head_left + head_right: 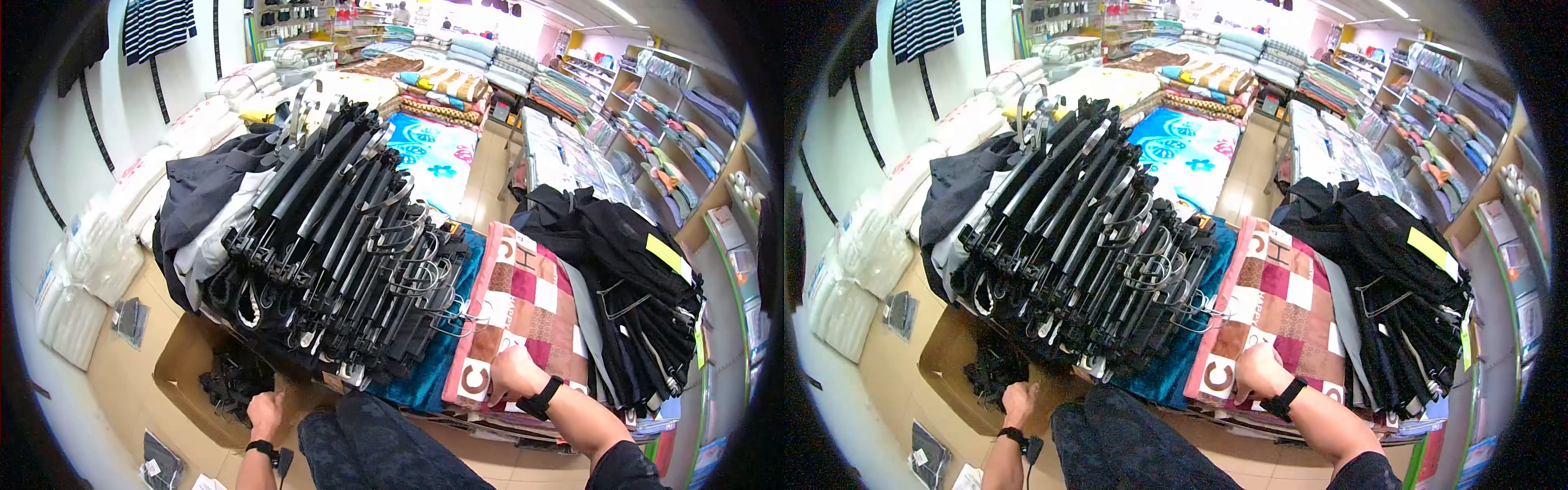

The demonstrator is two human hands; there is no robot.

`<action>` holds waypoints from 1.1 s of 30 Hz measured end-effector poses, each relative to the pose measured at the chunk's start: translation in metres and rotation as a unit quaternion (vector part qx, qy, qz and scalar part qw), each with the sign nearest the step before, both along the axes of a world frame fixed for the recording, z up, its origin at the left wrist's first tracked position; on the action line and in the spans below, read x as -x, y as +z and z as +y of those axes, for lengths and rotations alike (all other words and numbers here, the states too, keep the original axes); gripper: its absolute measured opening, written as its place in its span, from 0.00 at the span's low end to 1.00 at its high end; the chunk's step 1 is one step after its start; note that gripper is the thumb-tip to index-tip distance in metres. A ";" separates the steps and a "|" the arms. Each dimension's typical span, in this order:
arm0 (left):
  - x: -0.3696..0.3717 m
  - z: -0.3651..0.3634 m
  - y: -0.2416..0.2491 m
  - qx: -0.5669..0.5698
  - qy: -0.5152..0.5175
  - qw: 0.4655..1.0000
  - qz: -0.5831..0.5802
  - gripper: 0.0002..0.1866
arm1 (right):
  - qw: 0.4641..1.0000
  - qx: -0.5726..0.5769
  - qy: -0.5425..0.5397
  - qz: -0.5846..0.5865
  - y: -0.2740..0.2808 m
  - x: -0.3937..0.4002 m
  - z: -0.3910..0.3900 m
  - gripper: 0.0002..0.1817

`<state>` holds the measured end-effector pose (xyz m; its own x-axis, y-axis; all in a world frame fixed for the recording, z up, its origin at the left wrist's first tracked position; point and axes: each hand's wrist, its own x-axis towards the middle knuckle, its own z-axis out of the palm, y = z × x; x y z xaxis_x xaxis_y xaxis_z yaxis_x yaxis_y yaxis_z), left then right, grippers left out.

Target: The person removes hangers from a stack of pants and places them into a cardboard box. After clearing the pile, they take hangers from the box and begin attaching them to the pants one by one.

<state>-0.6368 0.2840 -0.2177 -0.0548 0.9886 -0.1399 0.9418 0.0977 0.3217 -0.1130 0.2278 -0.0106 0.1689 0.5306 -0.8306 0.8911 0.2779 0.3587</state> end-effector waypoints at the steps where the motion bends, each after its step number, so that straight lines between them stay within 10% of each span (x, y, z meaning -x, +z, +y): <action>1: -0.012 0.004 -0.003 0.006 0.003 1.000 -0.017 0.23 | 0.999 -0.025 -0.006 0.022 -0.002 -0.004 -0.004 0.39; 7: -0.005 0.004 0.036 0.096 -0.052 0.989 -0.102 0.24 | 0.999 -0.034 -0.015 0.039 -0.002 -0.005 -0.001 0.39; 9: 0.007 -0.019 0.028 0.019 0.022 0.947 -0.319 0.23 | 0.998 -0.003 -0.047 0.034 -0.015 -0.013 0.004 0.40; 14: 0.079 -0.082 -0.009 0.106 -0.050 0.990 0.079 0.22 | 0.999 0.042 -0.010 -0.011 -0.005 -0.002 0.011 0.43; 24: 0.100 -0.139 -0.039 -0.047 -0.096 0.987 0.119 0.10 | 0.999 -0.002 0.042 -0.013 -0.003 -0.002 0.005 0.40; 33: 0.086 -0.162 -0.029 0.054 -0.126 0.976 0.168 0.07 | 0.999 -0.025 0.043 -0.008 -0.011 -0.010 0.004 0.43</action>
